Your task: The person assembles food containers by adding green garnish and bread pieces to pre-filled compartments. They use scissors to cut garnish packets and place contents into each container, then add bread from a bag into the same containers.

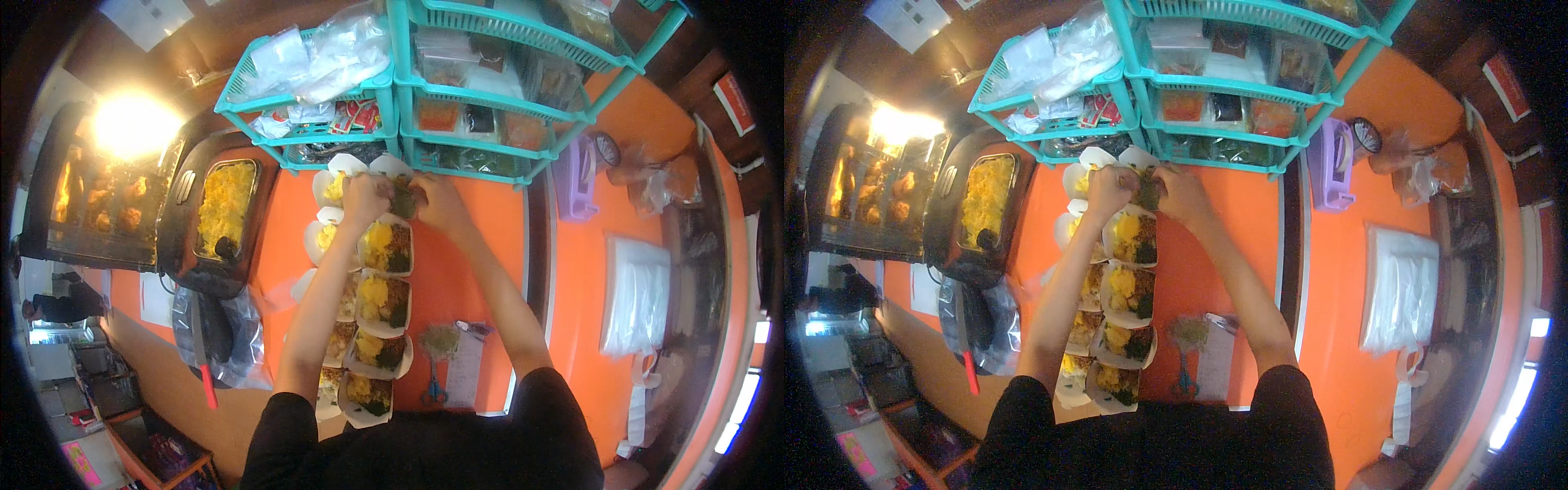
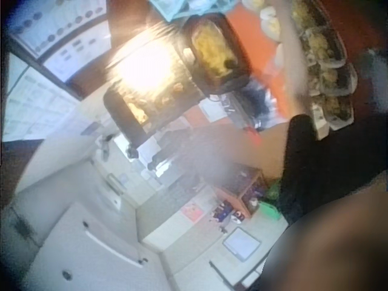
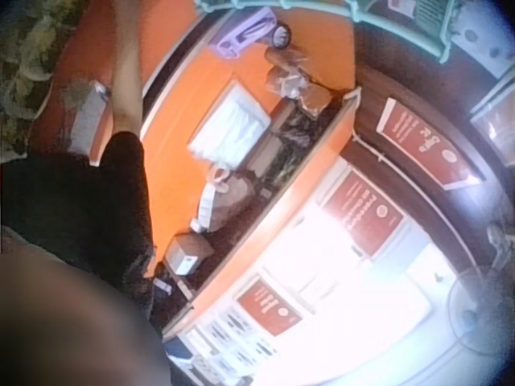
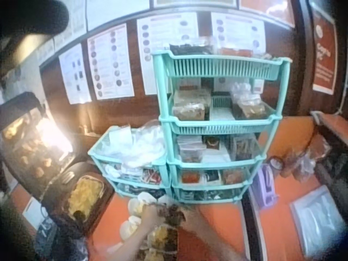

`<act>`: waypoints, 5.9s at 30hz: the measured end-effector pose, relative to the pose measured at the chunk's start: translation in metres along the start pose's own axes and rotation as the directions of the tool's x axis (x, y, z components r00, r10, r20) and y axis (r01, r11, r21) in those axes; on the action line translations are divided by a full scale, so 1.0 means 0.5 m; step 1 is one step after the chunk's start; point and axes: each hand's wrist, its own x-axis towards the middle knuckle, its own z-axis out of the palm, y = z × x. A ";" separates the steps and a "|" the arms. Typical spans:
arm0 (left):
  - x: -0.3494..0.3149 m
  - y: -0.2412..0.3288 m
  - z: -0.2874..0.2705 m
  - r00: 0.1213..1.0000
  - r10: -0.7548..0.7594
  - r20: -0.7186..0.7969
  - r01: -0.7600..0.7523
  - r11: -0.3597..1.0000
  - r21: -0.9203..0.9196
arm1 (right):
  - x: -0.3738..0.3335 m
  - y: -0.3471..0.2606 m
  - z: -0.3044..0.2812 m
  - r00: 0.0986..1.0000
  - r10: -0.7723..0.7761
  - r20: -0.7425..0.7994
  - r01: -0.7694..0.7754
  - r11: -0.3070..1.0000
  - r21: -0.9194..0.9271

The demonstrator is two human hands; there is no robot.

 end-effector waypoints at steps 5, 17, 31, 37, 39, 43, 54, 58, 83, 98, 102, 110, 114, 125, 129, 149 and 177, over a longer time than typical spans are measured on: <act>-0.007 0.011 0.006 0.995 -0.098 -0.022 0.099 0.995 0.029 | -0.008 -0.004 0.013 0.997 0.047 -0.067 -0.047 0.999 0.014; -0.003 0.022 -0.014 0.993 -0.114 -0.006 0.114 0.993 -0.011 | -0.007 -0.017 0.022 0.991 0.107 -0.077 -0.105 0.994 0.029; 0.004 0.019 -0.004 0.995 -0.061 -0.083 0.064 0.998 0.030 | 0.042 -0.008 0.035 0.999 0.042 0.014 -0.041 0.998 -0.044; 0.010 0.024 -0.006 0.993 -0.071 -0.091 0.072 0.997 0.013 | 0.045 -0.009 0.042 0.999 0.028 -0.024 -0.032 0.982 -0.184; 0.014 0.026 -0.010 0.993 -0.068 -0.097 0.070 0.997 0.024 | 0.045 -0.010 0.041 0.998 -0.018 -0.067 0.010 0.992 -0.129; 0.012 0.031 -0.013 0.990 -0.068 -0.124 0.080 0.992 0.099 | 0.040 -0.007 0.047 0.997 -0.046 -0.067 0.039 0.995 -0.096; 0.015 0.039 -0.009 0.993 -0.043 -0.114 0.056 0.993 0.109 | 0.022 0.004 0.070 0.980 -0.017 -0.198 0.004 0.998 -0.069; 0.005 0.075 -0.038 0.985 -0.062 -0.161 0.072 0.996 0.059 | 0.011 -0.008 0.056 0.967 0.008 -0.254 -0.031 0.996 -0.085; -0.758 0.380 0.130 0.418 -0.606 0.676 0.690 -0.272 -0.671 | -0.609 -0.150 0.047 0.930 0.312 0.192 -0.211 0.884 -0.417; -0.839 0.423 0.053 0.626 -0.239 0.743 0.748 -0.088 -0.658 | -0.569 -0.138 -0.183 0.896 0.301 0.327 -0.444 0.634 0.633; -0.887 0.412 -0.110 0.768 0.097 0.633 0.627 0.089 -0.774 | -0.570 -0.319 -0.175 0.856 0.426 0.292 -0.478 0.440 0.760; -1.226 0.214 -0.524 0.788 -0.580 -0.208 0.193 0.552 -0.811 | -0.627 -0.847 0.325 0.870 0.114 0.479 -0.428 0.658 0.620; -1.494 0.118 -0.666 0.419 -0.765 -0.488 0.395 0.638 -0.661 | -0.755 -1.137 0.587 0.735 -0.197 0.649 -0.506 0.477 0.719; -2.239 -0.214 -0.939 -0.389 -0.518 -0.762 0.584 0.502 -0.639 | -1.088 -1.722 1.278 0.058 -0.495 0.867 -0.535 0.718 0.445; -2.515 -0.314 -1.087 -0.592 -0.623 -0.512 0.372 0.353 -0.859 | -1.205 -1.999 1.548 -0.178 -0.569 0.803 -0.374 0.794 0.479; -4.104 -0.502 -1.238 -0.573 -0.539 0.618 -0.738 0.667 -0.103 | -2.179 -2.620 2.302 -0.362 -0.209 0.908 0.074 0.965 0.252; -4.157 -0.172 -1.606 -0.565 -0.724 0.395 -0.825 0.484 -0.292 | -2.745 -2.740 2.388 -0.682 -0.482 0.550 0.695 -0.192 0.693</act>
